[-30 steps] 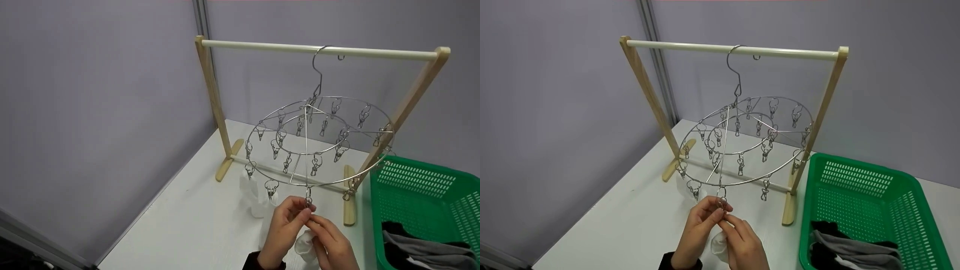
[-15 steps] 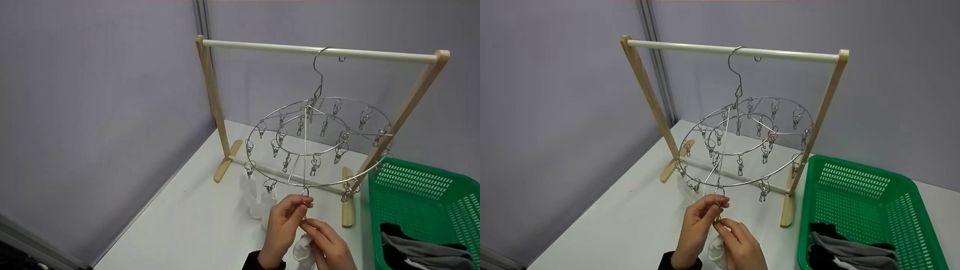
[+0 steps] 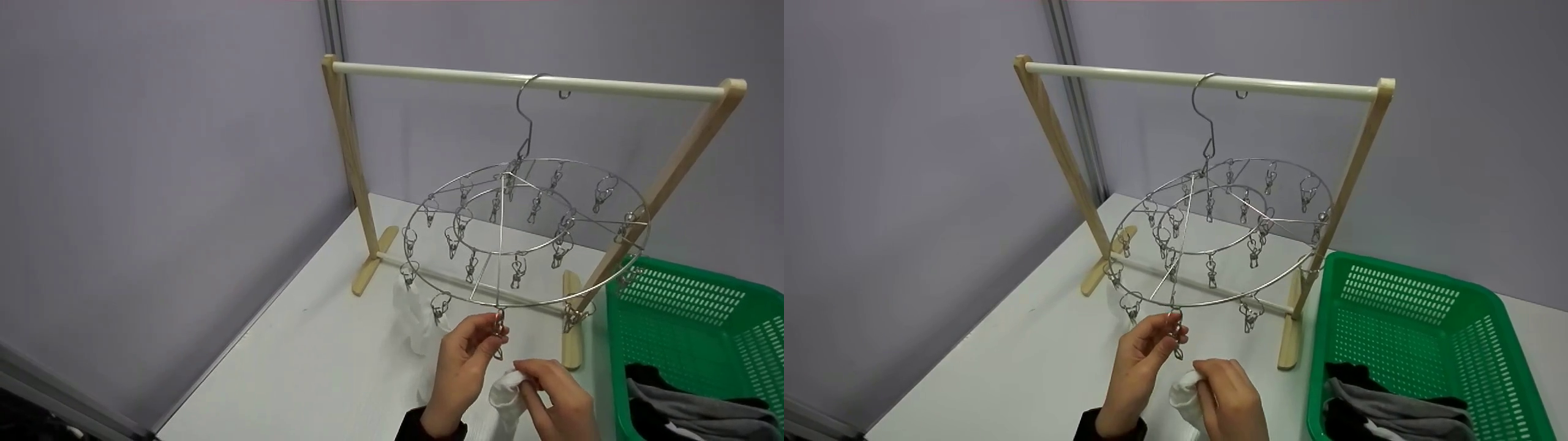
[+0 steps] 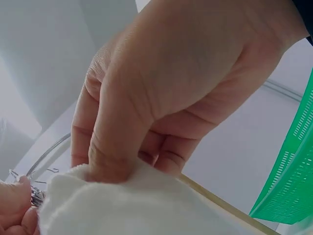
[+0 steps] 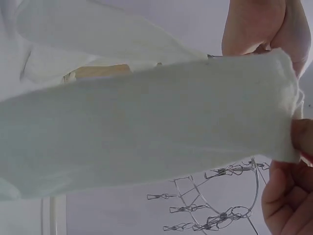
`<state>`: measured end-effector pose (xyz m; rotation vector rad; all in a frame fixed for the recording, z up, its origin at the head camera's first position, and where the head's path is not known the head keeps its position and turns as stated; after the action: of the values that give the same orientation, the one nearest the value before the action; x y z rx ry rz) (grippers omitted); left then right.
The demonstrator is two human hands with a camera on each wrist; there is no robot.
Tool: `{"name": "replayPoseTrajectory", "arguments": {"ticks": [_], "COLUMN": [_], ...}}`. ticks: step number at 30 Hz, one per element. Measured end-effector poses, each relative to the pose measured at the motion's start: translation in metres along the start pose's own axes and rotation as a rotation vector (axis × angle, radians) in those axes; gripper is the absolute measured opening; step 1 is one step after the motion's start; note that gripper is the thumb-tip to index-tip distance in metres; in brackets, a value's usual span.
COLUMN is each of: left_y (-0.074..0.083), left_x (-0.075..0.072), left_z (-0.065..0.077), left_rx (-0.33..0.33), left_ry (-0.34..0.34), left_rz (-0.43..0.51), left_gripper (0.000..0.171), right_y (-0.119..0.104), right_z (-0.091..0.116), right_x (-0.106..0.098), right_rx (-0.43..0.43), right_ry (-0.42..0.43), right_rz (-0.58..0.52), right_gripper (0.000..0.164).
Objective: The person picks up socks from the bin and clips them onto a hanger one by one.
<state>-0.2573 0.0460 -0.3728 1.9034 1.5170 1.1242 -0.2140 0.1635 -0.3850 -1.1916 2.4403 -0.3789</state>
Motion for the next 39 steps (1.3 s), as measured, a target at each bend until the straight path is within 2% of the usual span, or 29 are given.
{"name": "replayPoseTrajectory", "arguments": {"ticks": [3,11,17,29,35,39], "left_y": [0.002,0.017,0.02,0.026,0.027,0.028], "left_x": [0.0,0.002,0.005,0.006,0.006,0.006], "left_z": [0.0,0.0,0.002,0.005,0.006,0.006], "left_rx": [0.001,-0.049,-0.045,0.025,0.034,0.043], "left_ry": [-0.01,-0.01,-0.021,-0.047,-0.051,-0.059], "left_rz": [-0.006,-0.022,-0.059,-0.184,-0.197,-0.222], "left_gripper": [0.018,0.009,0.008,0.012,0.012,0.012], "right_y": [0.0,0.001,-0.001,-0.008,-0.009,-0.009], "right_z": [0.0,-0.001,-0.002,-0.002,0.0,0.001], "right_x": [-0.001,-0.001,-0.001,-0.005,-0.005,-0.005], "right_rx": [-0.008,-0.03,-0.036,-0.059,-0.095,-0.084], "right_ry": [0.021,0.08,0.124,0.26,0.335,0.364], "right_rz": [0.018,0.105,0.168,0.22,0.202,0.211], "right_gripper": [0.031,0.034,0.035,0.032,0.031,0.031]}}
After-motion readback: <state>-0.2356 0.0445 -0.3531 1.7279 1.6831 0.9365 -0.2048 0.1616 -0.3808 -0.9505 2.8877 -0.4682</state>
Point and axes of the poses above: each hand's wrist, its own z-axis away from the middle knuckle, its own x-axis out of the palm, y = z × x, the point moved 5 cm from there along -z, towards the middle knuckle, and after that the axes turned 14 degrees about y, right-handed, at the moved point
